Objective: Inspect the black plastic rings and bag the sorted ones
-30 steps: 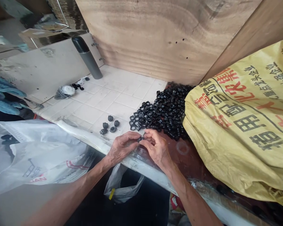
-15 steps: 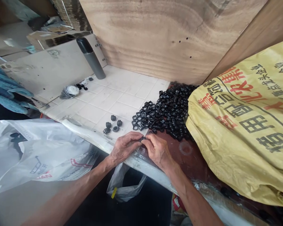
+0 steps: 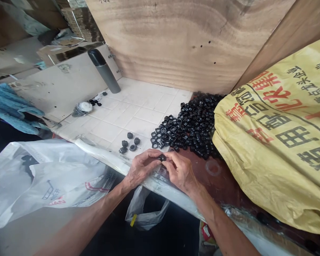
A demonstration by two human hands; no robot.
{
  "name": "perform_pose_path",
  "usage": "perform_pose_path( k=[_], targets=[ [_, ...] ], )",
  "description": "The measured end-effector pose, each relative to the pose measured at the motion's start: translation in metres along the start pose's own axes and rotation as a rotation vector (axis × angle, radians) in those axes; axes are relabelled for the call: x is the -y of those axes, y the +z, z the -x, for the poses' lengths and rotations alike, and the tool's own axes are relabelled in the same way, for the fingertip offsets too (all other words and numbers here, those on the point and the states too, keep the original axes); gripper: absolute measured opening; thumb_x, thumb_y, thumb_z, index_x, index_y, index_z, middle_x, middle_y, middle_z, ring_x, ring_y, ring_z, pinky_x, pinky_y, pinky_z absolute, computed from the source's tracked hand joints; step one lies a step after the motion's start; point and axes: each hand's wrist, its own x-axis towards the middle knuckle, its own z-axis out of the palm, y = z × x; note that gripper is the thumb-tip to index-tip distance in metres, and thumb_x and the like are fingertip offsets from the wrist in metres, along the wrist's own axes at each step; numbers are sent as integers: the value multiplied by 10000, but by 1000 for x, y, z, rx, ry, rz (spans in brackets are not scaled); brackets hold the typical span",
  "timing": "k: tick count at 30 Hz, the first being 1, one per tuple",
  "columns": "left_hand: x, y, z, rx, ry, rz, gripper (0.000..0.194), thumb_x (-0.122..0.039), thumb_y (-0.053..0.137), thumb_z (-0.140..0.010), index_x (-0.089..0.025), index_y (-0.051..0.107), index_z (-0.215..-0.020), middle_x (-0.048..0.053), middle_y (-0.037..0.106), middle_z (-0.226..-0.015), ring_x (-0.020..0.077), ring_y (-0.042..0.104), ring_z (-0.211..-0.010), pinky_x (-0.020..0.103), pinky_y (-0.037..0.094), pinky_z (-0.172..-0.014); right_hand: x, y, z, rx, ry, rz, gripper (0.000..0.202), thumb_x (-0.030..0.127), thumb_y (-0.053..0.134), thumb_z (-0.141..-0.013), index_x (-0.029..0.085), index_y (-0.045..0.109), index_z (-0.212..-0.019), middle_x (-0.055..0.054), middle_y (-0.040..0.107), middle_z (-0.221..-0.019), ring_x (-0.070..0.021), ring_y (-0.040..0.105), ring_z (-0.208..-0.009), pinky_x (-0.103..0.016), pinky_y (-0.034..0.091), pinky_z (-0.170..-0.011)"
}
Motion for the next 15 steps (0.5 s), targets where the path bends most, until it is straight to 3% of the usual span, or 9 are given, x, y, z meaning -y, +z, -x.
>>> perform_pose_path(
  k=[4, 6, 9, 13, 15],
  targets=[
    [-1, -1, 0, 21, 28, -18, 181, -298, 682, -893, -200, 683, -1045, 75, 693, -1090, 202, 662, -1061, 380, 549, -985, 0, 1, -1, 20, 53, 80, 365, 386, 543, -959, 222, 532, -633, 16, 539, -566, -132, 507, -523, -256, 423, -558],
    [-2, -1, 0, 15, 21, 0, 179, -298, 680, -894, -194, 677, -1039, 78, 690, -1092, 204, 664, -1061, 378, 556, -974, 2, 1, -1, 18, 72, 54, 287, 394, 561, -949, 222, 570, -719, 22, 547, -582, -133, 516, -530, -253, 424, -557],
    [-2, -2, 0, 12, 7, -3, 177, -300, 661, -906, -192, 672, -1047, 81, 687, -1099, 206, 667, -1061, 385, 552, -981, 5, 0, 0, 11, 67, -8, 161, 363, 591, -929, 226, 631, -1004, 9, 631, -687, -152, 585, -584, -253, 462, -577],
    [-2, -2, -1, 11, 11, 1, 179, -292, 667, -902, -196, 679, -1053, 82, 693, -1102, 210, 662, -1071, 381, 549, -980, 4, -1, 0, -19, 54, 48, 212, 339, 580, -938, 230, 622, -761, 14, 570, -582, -143, 530, -507, -263, 443, -534],
    [-2, -2, -1, -7, -4, 42, 166, -292, 667, -902, -191, 677, -1032, 81, 694, -1087, 208, 668, -1051, 375, 555, -966, 2, -1, 0, -8, 30, 24, 132, 319, 577, -940, 227, 647, -875, -10, 641, -691, -159, 591, -585, -269, 482, -590]
  ],
)
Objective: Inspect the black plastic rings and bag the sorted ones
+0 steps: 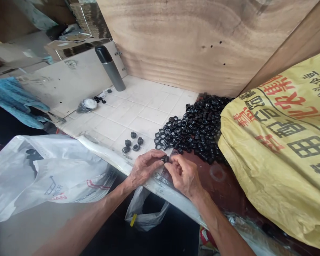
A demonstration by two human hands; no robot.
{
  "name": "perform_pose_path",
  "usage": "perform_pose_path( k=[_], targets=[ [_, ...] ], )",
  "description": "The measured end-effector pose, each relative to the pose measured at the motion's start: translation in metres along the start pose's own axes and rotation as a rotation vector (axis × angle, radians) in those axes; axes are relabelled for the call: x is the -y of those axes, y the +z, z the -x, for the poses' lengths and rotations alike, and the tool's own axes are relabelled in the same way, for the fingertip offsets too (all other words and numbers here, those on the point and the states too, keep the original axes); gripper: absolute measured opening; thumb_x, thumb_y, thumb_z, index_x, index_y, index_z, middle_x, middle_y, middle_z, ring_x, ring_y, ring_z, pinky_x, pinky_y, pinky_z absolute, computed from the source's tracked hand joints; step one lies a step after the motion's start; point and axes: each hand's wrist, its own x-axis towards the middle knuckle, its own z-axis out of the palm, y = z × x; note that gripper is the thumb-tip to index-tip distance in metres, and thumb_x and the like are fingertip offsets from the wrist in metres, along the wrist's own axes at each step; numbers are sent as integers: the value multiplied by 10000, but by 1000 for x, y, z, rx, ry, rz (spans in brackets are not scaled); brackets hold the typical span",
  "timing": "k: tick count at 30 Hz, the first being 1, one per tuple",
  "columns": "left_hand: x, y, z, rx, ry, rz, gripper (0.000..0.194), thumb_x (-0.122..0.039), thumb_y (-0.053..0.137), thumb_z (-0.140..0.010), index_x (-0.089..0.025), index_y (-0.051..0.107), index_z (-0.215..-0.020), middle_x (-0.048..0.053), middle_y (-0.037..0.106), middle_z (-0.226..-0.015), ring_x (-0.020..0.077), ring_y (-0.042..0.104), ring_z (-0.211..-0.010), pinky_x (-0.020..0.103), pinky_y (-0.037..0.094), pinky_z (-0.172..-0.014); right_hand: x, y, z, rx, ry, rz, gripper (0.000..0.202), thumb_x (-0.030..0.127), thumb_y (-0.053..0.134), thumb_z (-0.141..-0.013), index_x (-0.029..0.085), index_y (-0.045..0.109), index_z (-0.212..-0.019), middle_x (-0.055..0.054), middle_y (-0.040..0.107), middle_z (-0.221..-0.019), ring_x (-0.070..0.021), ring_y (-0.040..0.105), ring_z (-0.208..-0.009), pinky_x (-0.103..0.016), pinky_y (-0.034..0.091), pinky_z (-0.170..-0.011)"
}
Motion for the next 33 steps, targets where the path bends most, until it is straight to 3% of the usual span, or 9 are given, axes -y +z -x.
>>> perform_pose_path(
  k=[3, 7, 11, 15, 18, 20, 26, 31, 33],
  targets=[
    [-1, 0, -1, 14, -16, 25, 164, -294, 662, -905, -184, 679, -1026, 78, 694, -1064, 199, 670, -1020, 366, 554, -958, -3, 2, 0, 0, -57, -13, 132, 279, 558, -955, 224, 642, -1041, -44, 704, -878, -184, 663, -744, -283, 518, -713],
    [-3, -2, -2, 30, -23, 11, 198, -320, 666, -902, -176, 682, -1038, 89, 689, -1073, 208, 660, -1027, 367, 547, -949, -8, 6, 1, 16, -35, 57, 174, 287, 533, -979, 216, 617, -844, 2, 614, -659, -150, 588, -578, -265, 474, -604],
    [-5, -2, -2, 44, -55, -11, 197, -308, 664, -904, -163, 692, -1035, 92, 688, -1061, 206, 657, -1013, 362, 527, -955, -7, 7, 2, -21, -59, -7, 122, 277, 550, -967, 200, 614, -1037, -32, 669, -818, -159, 638, -672, -271, 515, -683],
    [-6, -1, -2, 34, -55, 33, 202, -307, 686, -885, -164, 689, -1027, 88, 679, -1065, 205, 650, -1020, 350, 523, -949, -5, 6, 2, -35, -13, -13, 78, 281, 575, -955, 219, 616, -976, -16, 665, -762, -159, 639, -623, -269, 521, -639],
    [-8, -1, -3, 22, -125, 122, 205, -324, 694, -879, -159, 682, -999, 85, 676, -1050, 202, 657, -985, 346, 535, -924, -3, 6, 1, -11, -59, -52, 153, 253, 548, -958, 220, 612, -1093, -57, 687, -925, -190, 681, -801, -294, 541, -753],
    [-7, -1, -3, 48, -124, 125, 197, -322, 678, -891, -155, 681, -996, 84, 682, -1034, 198, 662, -968, 347, 540, -914, -2, 7, 0, 7, -64, -77, 155, 244, 530, -960, 218, 619, -1084, -58, 684, -922, -190, 681, -796, -299, 540, -758],
    [5, 0, 0, 46, 161, -156, 161, -242, 647, -915, -181, 685, -1059, 95, 700, -1104, 211, 654, -1078, 370, 524, -966, 2, 5, -1, 149, 292, -224, 209, 369, 538, -960, 213, 600, -835, 47, 548, -502, -143, 570, -445, -244, 476, -496],
    [-2, 0, -3, 46, -52, -4, 203, -325, 660, -910, -158, 688, -1020, 96, 710, -1025, 207, 688, -958, 348, 567, -888, -2, 8, 1, 23, 148, -190, 197, 361, 572, -942, 211, 637, -1051, -16, 679, -772, -149, 637, -571, -259, 519, -595],
    [-4, -2, -4, 55, -70, 37, 210, -333, 649, -917, -152, 681, -1018, 100, 708, -1022, 207, 692, -944, 349, 578, -872, -4, 10, 2, 16, 106, -187, 198, 337, 561, -944, 216, 644, -1077, -26, 689, -805, -155, 648, -606, -271, 526, -640]
  ],
)
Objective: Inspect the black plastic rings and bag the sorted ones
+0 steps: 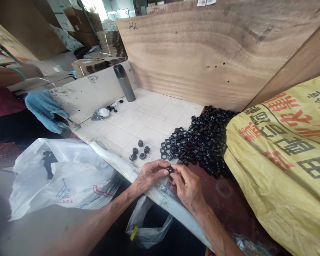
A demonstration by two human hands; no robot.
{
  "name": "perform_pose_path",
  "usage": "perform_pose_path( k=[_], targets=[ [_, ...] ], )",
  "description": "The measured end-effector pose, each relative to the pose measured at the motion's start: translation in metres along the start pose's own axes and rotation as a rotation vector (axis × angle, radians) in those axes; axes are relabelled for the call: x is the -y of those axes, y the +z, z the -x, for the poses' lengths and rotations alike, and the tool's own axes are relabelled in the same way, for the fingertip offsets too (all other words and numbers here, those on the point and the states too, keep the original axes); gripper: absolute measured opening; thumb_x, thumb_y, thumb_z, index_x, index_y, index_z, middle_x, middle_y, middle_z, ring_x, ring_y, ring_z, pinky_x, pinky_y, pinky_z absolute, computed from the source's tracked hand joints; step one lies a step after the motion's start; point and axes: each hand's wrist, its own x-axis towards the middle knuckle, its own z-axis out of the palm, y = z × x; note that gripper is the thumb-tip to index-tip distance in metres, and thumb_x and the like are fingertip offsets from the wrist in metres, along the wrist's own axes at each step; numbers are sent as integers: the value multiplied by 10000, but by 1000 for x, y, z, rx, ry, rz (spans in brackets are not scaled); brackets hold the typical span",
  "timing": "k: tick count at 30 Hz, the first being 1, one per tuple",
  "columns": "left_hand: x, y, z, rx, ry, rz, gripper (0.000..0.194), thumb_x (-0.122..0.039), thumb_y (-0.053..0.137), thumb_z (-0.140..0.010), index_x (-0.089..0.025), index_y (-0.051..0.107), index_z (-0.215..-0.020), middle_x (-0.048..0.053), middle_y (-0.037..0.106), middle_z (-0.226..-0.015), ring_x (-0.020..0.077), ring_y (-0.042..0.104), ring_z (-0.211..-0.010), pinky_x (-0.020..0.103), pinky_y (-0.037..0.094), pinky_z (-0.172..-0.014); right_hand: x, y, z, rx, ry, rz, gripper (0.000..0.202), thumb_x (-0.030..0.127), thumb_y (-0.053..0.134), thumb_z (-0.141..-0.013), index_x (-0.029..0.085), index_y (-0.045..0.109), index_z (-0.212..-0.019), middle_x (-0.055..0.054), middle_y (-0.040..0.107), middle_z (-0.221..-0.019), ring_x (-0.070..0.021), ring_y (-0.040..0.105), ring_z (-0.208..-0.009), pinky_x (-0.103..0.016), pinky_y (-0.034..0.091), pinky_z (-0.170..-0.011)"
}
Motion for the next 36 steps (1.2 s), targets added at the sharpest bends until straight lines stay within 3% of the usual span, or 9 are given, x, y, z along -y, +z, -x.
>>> perform_pose_path(
  k=[5, 9, 13, 18, 24, 27, 29, 32, 36],
  targets=[
    [8, 1, 4, -24, 340, -316, 160, -215, 583, -952, -186, 643, -1098, 101, 691, -1093, 197, 673, -1036, 358, 581, -907, 0, 2, -1, 56, 287, -216, 183, 377, 621, -900, 208, 622, -971, 35, 609, -564, -156, 598, -525, -266, 496, -590],
    [17, 6, 10, 11, 501, -545, 268, -90, 517, -952, -184, 606, -1187, 124, 659, -1178, 196, 639, -1107, 353, 587, -917, 3, 3, -4, 83, 479, -492, 224, 404, 668, -855, 186, 615, -853, 39, 587, -552, -113, 520, -459, -241, 442, -527],
    [19, 7, 11, -9, 469, -528, 267, -106, 539, -947, -197, 623, -1184, 112, 673, -1172, 202, 650, -1110, 362, 585, -932, 4, 3, -5, 88, 527, -574, 319, 471, 674, -830, 178, 582, -741, 16, 596, -609, -95, 479, -409, -236, 386, -437],
    [14, 4, 7, -59, 217, -280, 147, -232, 613, -938, -181, 655, -1069, 83, 708, -1039, 193, 708, -947, 339, 609, -849, 5, 2, -2, -2, 230, -223, 195, 379, 632, -871, 202, 639, -952, 26, 609, -578, -150, 586, -537, -253, 474, -577],
    [16, 8, 15, -42, 457, -533, 216, -145, 516, -965, -191, 600, -1158, 101, 669, -1147, 188, 673, -1066, 357, 595, -917, 11, 4, -2, 98, 360, -400, 194, 379, 585, -881, 185, 595, -887, 41, 597, -499, -145, 564, -483, -258, 480, -573],
    [13, -6, 22, 44, 455, -697, 267, -118, 481, -966, -201, 560, -1208, 102, 644, -1169, 178, 660, -1069, 345, 591, -933, 9, 3, -3, 121, 407, -426, 253, 430, 609, -852, 180, 592, -814, 34, 599, -500, -141, 555, -455, -250, 464, -525],
    [10, -24, 24, 56, 449, -855, 278, -114, 497, -947, -200, 557, -1204, 102, 639, -1150, 193, 653, -1054, 362, 589, -932, 5, -3, -4, 20, 399, -319, 277, 458, 606, -846, 188, 600, -786, 40, 574, -492, -141, 534, -437, -246, 442, -487],
    [6, -51, 18, -66, 478, -1174, 266, -76, 510, -892, -186, 601, -1117, 126, 642, -1104, 276, 624, -1076, 470, 584, -908, -4, -24, -7, -325, 296, -3, 203, 398, 581, -855, 200, 626, -850, 11, 604, -622, -164, 567, -556, -271, 477, -571],
    [10, -46, 0, -180, 509, -1320, 422, -27, 507, -802, -138, 564, -1206, 210, 533, -1339, 395, 447, -1333, 623, 466, -1035, -11, -59, -9, -669, 168, 455, 226, 159, 542, -733, 189, 597, -950, -81, 570, -954, -221, 579, -814, -346, 495, -753]
  ],
)
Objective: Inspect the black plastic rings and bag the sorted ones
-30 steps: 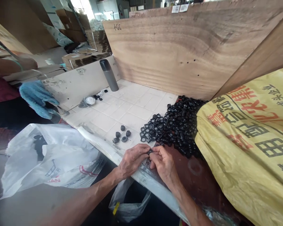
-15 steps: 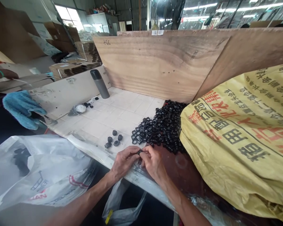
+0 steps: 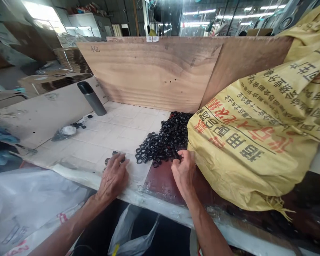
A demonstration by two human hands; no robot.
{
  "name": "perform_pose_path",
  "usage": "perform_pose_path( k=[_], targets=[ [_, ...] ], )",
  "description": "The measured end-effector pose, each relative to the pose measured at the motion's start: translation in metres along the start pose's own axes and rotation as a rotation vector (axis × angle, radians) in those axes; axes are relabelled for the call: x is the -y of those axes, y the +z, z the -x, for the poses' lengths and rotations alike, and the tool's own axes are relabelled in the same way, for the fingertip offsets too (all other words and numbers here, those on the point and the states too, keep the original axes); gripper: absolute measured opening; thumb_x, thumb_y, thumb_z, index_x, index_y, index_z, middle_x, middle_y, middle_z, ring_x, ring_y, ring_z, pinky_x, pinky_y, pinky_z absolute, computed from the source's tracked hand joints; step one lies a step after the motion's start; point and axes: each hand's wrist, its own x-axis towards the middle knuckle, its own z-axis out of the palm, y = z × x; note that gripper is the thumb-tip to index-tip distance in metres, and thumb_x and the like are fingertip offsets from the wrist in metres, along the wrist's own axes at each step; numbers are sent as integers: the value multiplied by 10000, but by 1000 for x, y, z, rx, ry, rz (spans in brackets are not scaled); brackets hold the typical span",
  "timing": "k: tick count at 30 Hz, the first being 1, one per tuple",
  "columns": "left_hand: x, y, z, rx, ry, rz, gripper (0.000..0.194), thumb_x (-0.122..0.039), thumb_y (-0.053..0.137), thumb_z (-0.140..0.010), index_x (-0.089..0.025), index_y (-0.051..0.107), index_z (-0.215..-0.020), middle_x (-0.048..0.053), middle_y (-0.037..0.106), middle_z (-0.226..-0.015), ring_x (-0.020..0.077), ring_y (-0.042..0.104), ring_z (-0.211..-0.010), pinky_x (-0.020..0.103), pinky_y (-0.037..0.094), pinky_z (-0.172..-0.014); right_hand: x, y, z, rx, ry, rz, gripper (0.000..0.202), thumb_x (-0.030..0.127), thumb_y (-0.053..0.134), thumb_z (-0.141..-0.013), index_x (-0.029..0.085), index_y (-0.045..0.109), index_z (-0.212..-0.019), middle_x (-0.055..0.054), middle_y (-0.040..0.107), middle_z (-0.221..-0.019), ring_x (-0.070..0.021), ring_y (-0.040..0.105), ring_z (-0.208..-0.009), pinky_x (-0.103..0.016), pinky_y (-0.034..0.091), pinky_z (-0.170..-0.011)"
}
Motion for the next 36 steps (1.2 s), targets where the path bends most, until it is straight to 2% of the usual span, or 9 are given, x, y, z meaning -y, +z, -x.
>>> perform_pose_path(
  k=[4, 7, 11, 15, 18, 23, 26, 29, 36],
  targets=[
    [-32, 30, -14, 25, -71, 80, 713, -6, 485, -739, -33, 325, -1432, 293, 358, -1489, 439, 302, -1440, 655, 403, -1079, -10, -9, -9, 120, -47, 274, 339, 100, 528, -691, 166, 558, -1021, -116, 503, -1029, -256, 563, -856, -356, 465, -692],
    [-50, 52, -21, 54, -148, 100, 726, -19, 480, -739, 33, 278, -1435, 338, 379, -1455, 470, 287, -1439, 685, 380, -1073, -13, -2, -4, 283, -66, 341, 277, 114, 525, -746, 155, 546, -1019, -111, 505, -1008, -223, 559, -757, -349, 459, -662],
    [-61, 68, -19, 102, -145, 203, 708, -27, 439, -789, 31, 218, -1459, 344, 369, -1458, 457, 258, -1458, 692, 366, -1079, -11, 11, 4, 345, -147, 234, 244, 120, 518, -780, 170, 541, -1018, -99, 511, -1021, -220, 585, -819, -344, 496, -745],
    [-63, 60, -13, 138, -73, 379, 745, -9, 412, -802, -26, 148, -1498, 307, 262, -1528, 412, 196, -1492, 648, 361, -1117, -9, 14, 6, 410, -189, 125, 263, 113, 538, -761, 193, 564, -1011, -78, 528, -1018, -200, 585, -804, -327, 508, -748],
    [-62, 43, -10, 111, -164, 446, 710, -38, 469, -808, -79, 235, -1477, 258, 217, -1550, 382, 222, -1478, 593, 374, -1132, -7, 10, 4, 457, -188, 105, 260, 108, 541, -756, 197, 576, -997, -70, 543, -1013, -186, 585, -784, -308, 500, -713],
    [-68, 19, -11, 68, -155, 408, 438, -199, 622, -853, -175, 512, -1277, 157, 506, -1244, 311, 517, -1154, 511, 505, -968, -1, 8, 4, 545, -189, 58, 195, 113, 564, -759, 199, 589, -933, -25, 565, -864, -181, 585, -770, -300, 490, -718],
    [-71, 19, -11, 179, -63, 391, 243, -232, 620, -879, -194, 614, -1119, 98, 570, -1034, 247, 577, -954, 389, 559, -801, 2, 8, 5, 560, -202, 25, 186, 108, 570, -761, 202, 591, -919, -27, 564, -892, -159, 571, -720, -288, 495, -701],
    [-71, 25, -9, 250, -72, 350, 134, -200, 552, -918, -206, 654, -1005, 79, 584, -1033, 200, 604, -857, 323, 557, -697, 2, 7, 6, 628, -230, -11, 149, 103, 563, -782, 210, 593, -880, -27, 549, -917, -132, 542, -648, -278, 495, -671],
    [-68, 30, -7, 179, 19, 404, 120, -147, 558, -901, -207, 648, -952, 82, 656, -1034, 232, 621, -952, 363, 558, -800, 0, 6, 4, 628, -259, 45, 115, 103, 579, -793, 207, 593, -840, -25, 554, -883, -151, 566, -696, -280, 481, -678]
  ],
)
